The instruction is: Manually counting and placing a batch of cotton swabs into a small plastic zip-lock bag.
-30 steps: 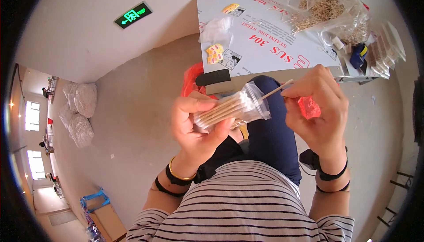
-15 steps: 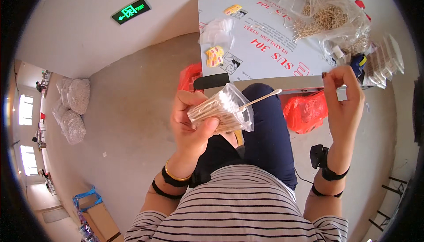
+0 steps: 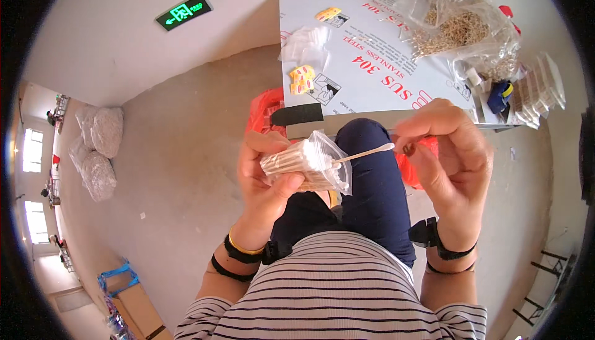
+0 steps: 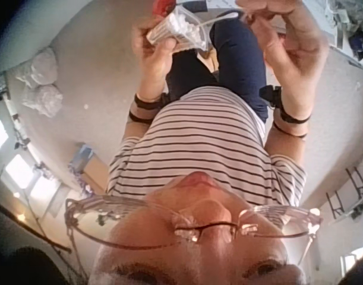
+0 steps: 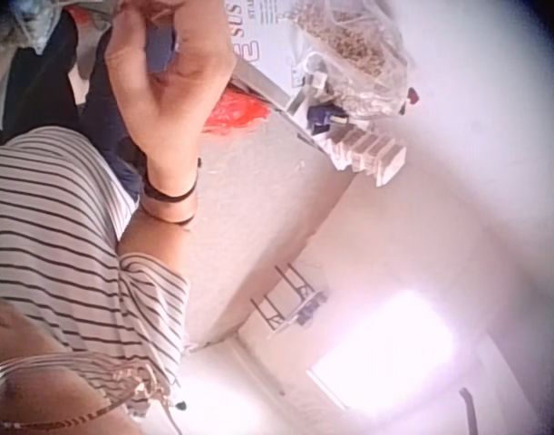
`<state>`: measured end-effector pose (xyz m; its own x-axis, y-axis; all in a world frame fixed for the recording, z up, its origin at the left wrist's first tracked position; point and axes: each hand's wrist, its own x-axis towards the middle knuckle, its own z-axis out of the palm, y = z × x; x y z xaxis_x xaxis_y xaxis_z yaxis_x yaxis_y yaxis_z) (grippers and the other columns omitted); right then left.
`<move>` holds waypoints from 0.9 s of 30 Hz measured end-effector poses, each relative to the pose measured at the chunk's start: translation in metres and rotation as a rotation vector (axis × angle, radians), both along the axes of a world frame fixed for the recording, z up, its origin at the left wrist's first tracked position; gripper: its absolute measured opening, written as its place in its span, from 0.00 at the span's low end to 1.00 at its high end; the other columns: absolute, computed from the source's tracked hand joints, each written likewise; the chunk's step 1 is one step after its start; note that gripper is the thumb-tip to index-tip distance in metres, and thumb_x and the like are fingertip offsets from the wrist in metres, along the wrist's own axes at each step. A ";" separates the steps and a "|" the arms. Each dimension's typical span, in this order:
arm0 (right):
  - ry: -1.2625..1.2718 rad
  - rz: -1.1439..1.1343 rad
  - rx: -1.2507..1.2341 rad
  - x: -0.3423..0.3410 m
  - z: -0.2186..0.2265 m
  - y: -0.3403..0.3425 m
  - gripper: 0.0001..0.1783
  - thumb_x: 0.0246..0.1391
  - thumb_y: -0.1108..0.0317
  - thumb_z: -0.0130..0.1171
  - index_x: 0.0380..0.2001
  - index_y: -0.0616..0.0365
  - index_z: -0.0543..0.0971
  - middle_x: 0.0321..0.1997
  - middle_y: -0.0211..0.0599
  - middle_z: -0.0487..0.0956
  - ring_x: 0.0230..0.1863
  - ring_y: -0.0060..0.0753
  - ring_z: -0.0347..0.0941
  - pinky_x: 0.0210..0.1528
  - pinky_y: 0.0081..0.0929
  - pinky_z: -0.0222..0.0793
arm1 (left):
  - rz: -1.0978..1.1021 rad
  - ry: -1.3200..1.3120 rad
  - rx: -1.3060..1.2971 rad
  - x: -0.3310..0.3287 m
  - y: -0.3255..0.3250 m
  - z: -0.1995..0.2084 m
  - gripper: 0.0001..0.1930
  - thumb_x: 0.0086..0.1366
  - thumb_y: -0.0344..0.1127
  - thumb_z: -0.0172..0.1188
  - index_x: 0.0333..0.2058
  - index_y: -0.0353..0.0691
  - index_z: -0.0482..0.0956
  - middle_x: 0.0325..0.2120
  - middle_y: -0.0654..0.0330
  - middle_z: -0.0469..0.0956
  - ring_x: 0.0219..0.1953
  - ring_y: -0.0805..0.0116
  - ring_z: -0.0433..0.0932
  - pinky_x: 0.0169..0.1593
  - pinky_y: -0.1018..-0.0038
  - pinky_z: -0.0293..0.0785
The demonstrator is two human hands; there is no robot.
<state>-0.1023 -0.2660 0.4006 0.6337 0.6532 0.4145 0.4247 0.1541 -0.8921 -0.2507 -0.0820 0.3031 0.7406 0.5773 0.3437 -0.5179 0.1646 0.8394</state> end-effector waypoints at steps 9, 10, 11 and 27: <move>0.160 0.174 0.107 -0.001 -0.007 0.010 0.09 0.56 0.81 0.63 0.41 0.66 0.82 0.39 0.36 0.82 0.40 0.25 0.77 0.46 0.24 0.71 | 0.014 -0.056 0.124 -0.007 0.014 -0.001 0.23 0.60 0.31 0.75 0.46 0.39 0.69 0.39 0.58 0.75 0.38 0.73 0.77 0.44 0.77 0.75; 0.144 0.194 0.075 -0.001 -0.007 0.012 0.08 0.55 0.81 0.64 0.40 0.65 0.82 0.39 0.35 0.82 0.39 0.25 0.77 0.45 0.23 0.71 | 0.020 -0.054 0.123 -0.008 0.016 -0.001 0.23 0.60 0.31 0.75 0.46 0.39 0.69 0.39 0.58 0.75 0.38 0.73 0.77 0.44 0.77 0.75; 0.127 0.214 0.043 -0.002 -0.008 0.014 0.07 0.55 0.81 0.64 0.38 0.64 0.83 0.38 0.35 0.82 0.38 0.25 0.77 0.44 0.23 0.72 | 0.031 -0.042 0.146 -0.010 0.018 -0.002 0.23 0.60 0.31 0.75 0.46 0.39 0.69 0.40 0.57 0.75 0.39 0.73 0.77 0.45 0.76 0.75; 0.407 0.367 0.003 -0.005 -0.045 0.058 0.21 0.74 0.60 0.50 0.58 0.66 0.75 0.55 0.36 0.78 0.55 0.24 0.72 0.62 0.28 0.65 | -0.091 0.087 0.031 -0.017 0.034 -0.021 0.26 0.74 0.53 0.58 0.57 0.39 0.66 0.45 0.63 0.74 0.41 0.79 0.76 0.38 0.83 0.73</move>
<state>-0.1074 -0.2084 0.3554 0.4741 0.8607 0.1856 -0.0372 0.2303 -0.9724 -0.2674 -0.0478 0.2816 0.8171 0.4967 0.2927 -0.4272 0.1806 0.8860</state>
